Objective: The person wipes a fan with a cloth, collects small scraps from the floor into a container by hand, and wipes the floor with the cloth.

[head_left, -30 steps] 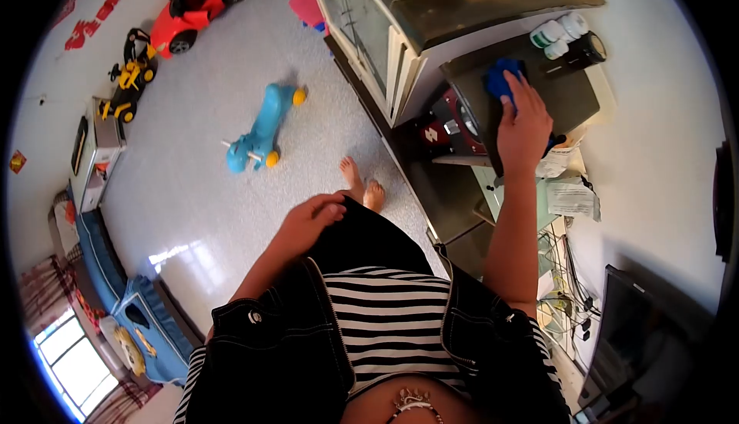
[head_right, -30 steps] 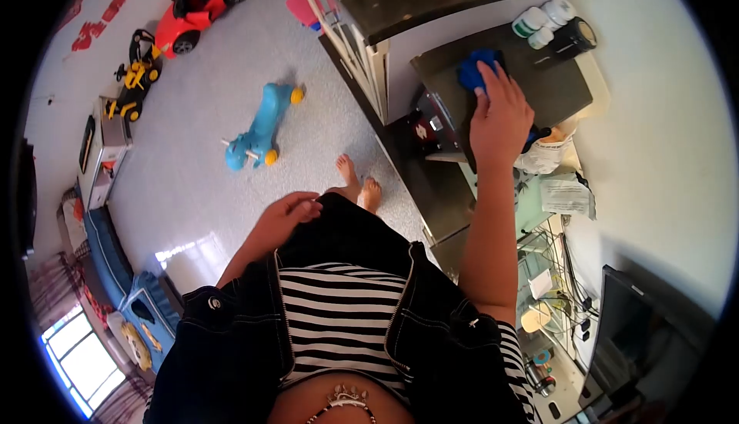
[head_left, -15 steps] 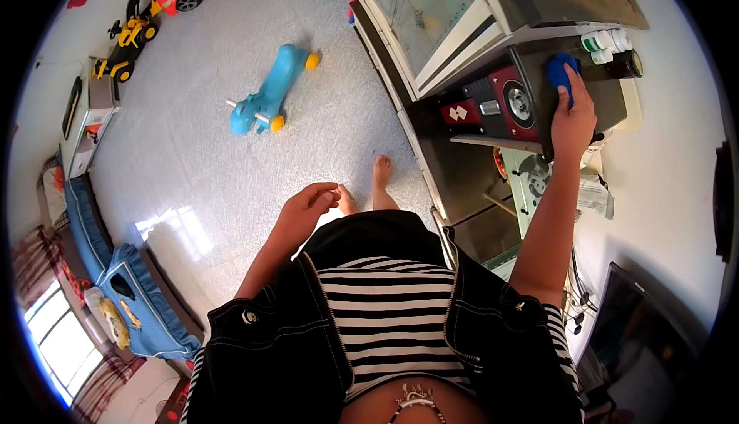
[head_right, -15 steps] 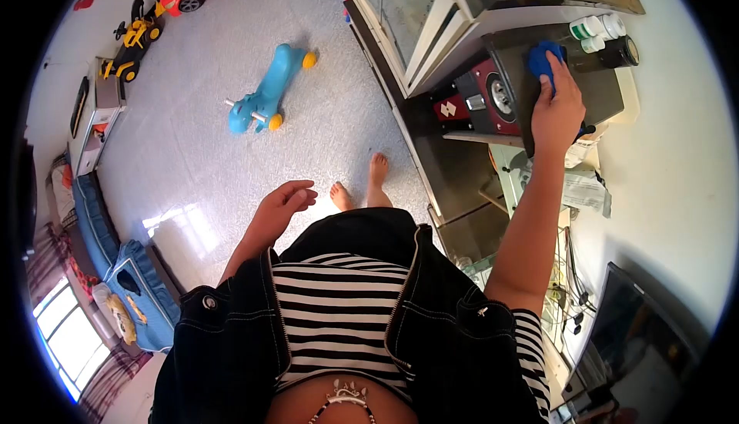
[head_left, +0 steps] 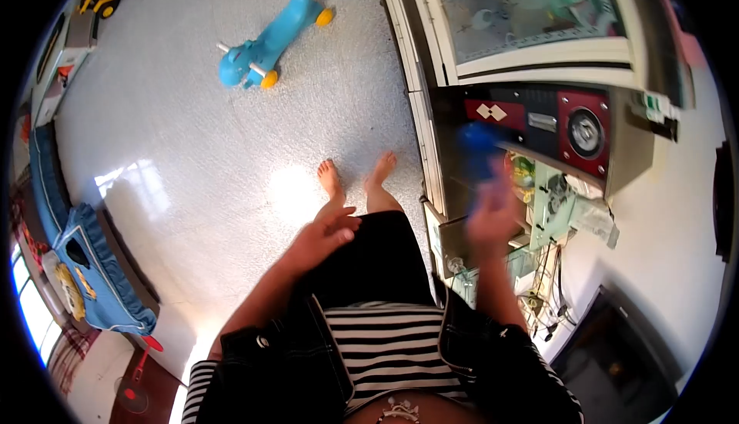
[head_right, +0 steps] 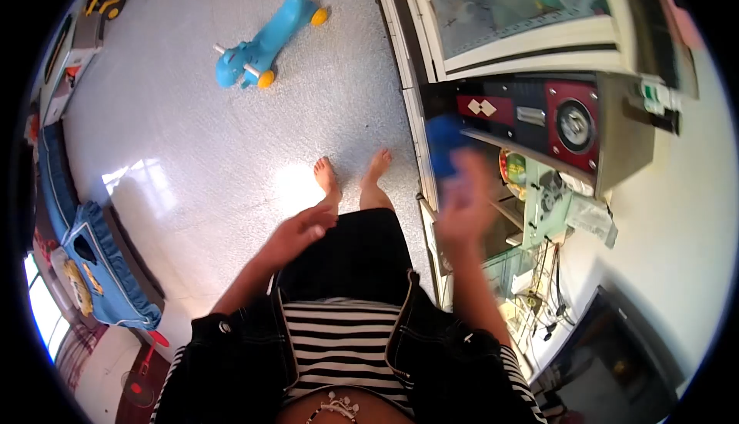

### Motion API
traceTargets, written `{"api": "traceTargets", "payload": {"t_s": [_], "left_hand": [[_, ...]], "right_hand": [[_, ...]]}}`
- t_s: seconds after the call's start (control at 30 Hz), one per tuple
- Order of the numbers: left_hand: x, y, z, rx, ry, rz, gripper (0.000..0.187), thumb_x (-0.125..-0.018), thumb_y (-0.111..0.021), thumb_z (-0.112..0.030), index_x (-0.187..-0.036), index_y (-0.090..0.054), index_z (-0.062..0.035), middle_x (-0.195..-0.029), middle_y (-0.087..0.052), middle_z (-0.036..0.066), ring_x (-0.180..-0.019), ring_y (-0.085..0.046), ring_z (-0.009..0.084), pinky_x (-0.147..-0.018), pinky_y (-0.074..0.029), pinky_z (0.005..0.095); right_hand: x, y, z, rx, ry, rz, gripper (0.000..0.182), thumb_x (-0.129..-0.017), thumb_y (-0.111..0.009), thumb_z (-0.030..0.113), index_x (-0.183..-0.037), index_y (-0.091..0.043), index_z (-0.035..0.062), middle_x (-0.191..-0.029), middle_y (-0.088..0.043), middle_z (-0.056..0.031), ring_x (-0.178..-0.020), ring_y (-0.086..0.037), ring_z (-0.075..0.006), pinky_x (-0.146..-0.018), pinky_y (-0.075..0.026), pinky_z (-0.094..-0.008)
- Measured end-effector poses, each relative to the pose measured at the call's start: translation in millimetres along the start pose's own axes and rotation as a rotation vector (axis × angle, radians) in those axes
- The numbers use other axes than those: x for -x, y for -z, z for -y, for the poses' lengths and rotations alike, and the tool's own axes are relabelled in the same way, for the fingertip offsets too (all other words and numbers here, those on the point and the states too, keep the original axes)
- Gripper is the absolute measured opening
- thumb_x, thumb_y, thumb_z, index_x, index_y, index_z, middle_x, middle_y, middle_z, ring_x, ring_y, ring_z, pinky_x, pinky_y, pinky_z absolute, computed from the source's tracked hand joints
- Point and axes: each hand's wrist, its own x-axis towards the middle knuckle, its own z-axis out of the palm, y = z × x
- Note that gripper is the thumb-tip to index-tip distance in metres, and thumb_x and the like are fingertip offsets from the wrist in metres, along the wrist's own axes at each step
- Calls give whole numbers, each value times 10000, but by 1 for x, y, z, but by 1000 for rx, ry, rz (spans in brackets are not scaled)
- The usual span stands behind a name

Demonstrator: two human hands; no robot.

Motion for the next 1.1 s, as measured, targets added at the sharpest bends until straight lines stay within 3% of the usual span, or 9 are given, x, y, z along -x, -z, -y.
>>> {"api": "traceTargets", "payload": {"t_s": [0.07, 0.13, 0.2, 0.33, 0.43, 0.67, 0.9, 1.03, 1.1], "left_hand": [[-19, -14, 30, 348, -114, -86, 677, -994, -588, -415, -1506, -374, -28, -1413, -517, 166, -1335, -473, 253, -1150, -333, 394], [-53, -8, 95, 658, -2, -401, 541, -991, -620, -272, -1426, -428, -15, -1268, -617, 134, -1169, -590, 232, -1014, -465, 354], [-70, 10, 128, 782, 244, -711, 402, -971, -643, -247, -1259, -556, 19, -1109, -673, 119, -987, -659, 203, -886, -523, 328], [-89, 39, 233, 682, 330, -860, 315, -956, -649, -262, -1109, -617, 11, -947, -693, 106, -781, -680, 194, -742, -548, 319], [-100, 42, 254, 705, 449, -791, 359, -970, -614, -308, -1125, -597, 16, -930, -686, 127, -798, -683, 213, -750, -547, 323], [-139, 65, 290, 984, 479, -432, 529, -961, -577, -445, -1216, -519, 15, -918, -649, 143, -881, -670, 253, -831, -541, 385], [-141, 84, 272, 1013, 528, -425, 628, -923, -616, -498, -1290, -480, -8, -935, -645, 137, -895, -672, 250, -823, -553, 377], [-144, 56, 236, 1006, 496, -411, 585, -920, -619, -500, -1248, -509, -28, -930, -647, 128, -900, -671, 250, -822, -554, 386], [-148, 53, 254, 1011, 487, -390, 547, -933, -608, -493, -1216, -524, -33, -927, -649, 128, -897, -674, 255, -827, -555, 397]], "right_hand": [[44, -86, -38, -217, -39, 550, 549, -958, -601, 107, -1459, -408, -9, -1386, -560, -179, -1260, -553, -275, -1064, -419, -377], [74, -153, -57, -276, 28, 1035, 708, -926, -700, 165, -1508, -330, 7, -1404, -525, -245, -1329, -513, -328, -1111, -376, -393], [72, -194, -99, -218, -154, 1137, 533, -928, -701, 193, -1399, -510, 32, -1306, -614, -216, -1198, -619, -332, -1010, -471, -379], [30, -298, -273, 156, -515, 842, 223, -924, -645, 246, -1074, -712, 94, -931, -736, -130, -881, -711, -322, -770, -551, -371], [0, -359, -413, 282, -265, 565, 155, -858, -654, 191, -967, -733, 113, -893, -727, -136, -838, -701, -327, -752, -550, -398], [-48, -486, -542, 511, -282, 353, 111, -830, -667, 174, -892, -709, 92, -854, -717, -152, -815, -686, -347, -719, -533, -444], [-57, -534, -575, 573, -255, 248, 86, -816, -695, 137, -878, -676, 81, -923, -700, -135, -911, -664, -335, -769, -530, -454], [-73, -476, -523, 333, -187, 380, 90, -868, -649, 95, -938, -627, 42, -809, -704, -146, -715, -686, -299, -659, -551, -404], [-42, -450, -481, -199, -735, 503, 77, -916, -605, 93, -958, -584, 32, -786, -685, -130, -707, -682, -219, -611, -554, -348]]}}
